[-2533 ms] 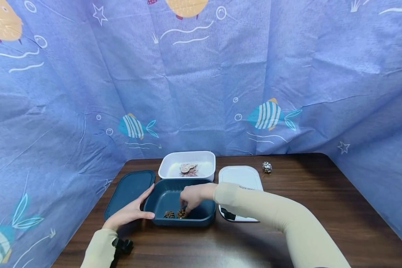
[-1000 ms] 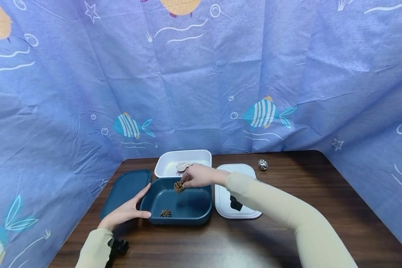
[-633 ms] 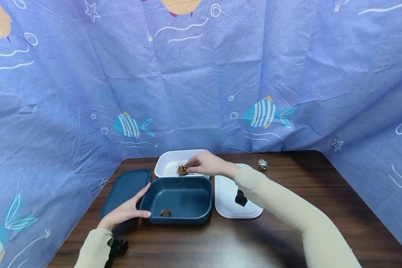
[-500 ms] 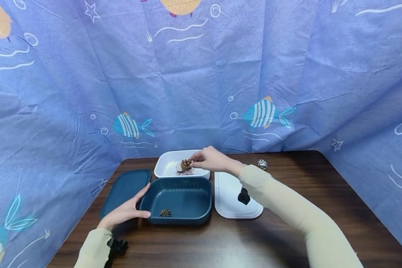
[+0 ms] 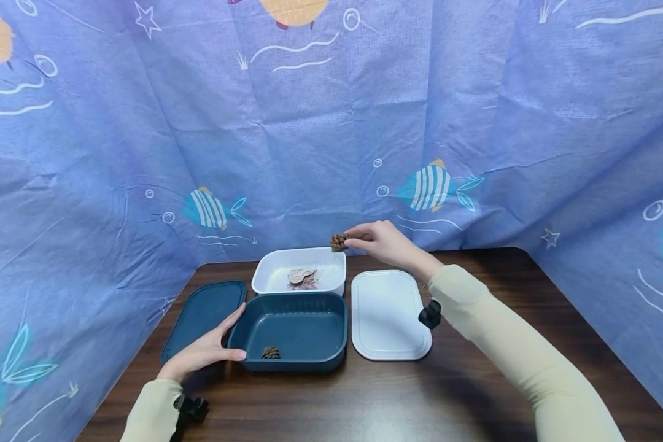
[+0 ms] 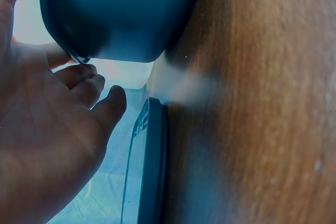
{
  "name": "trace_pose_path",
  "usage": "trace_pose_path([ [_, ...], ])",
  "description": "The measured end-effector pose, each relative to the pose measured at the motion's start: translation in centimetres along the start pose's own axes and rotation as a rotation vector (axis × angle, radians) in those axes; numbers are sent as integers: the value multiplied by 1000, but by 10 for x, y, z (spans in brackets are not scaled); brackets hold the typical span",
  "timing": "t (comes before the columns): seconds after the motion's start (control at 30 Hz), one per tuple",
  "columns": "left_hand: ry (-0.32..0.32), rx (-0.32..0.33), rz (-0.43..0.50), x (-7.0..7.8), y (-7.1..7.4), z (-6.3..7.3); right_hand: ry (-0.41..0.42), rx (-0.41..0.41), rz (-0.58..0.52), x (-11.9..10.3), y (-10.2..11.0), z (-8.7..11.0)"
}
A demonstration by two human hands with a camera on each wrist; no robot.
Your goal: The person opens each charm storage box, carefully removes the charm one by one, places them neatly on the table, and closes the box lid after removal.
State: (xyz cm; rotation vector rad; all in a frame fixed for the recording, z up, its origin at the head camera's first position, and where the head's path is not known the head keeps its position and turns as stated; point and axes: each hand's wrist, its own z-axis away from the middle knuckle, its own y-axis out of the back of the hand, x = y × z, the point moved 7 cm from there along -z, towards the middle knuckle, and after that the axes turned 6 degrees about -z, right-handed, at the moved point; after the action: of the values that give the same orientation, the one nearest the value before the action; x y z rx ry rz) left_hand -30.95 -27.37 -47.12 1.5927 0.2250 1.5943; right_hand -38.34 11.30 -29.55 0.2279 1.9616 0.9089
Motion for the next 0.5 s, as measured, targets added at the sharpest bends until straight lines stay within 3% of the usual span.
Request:
trace_pose_path([
  [0.5, -2, 3, 6, 2, 0, 0, -158, 191, -81, 34, 53, 36],
])
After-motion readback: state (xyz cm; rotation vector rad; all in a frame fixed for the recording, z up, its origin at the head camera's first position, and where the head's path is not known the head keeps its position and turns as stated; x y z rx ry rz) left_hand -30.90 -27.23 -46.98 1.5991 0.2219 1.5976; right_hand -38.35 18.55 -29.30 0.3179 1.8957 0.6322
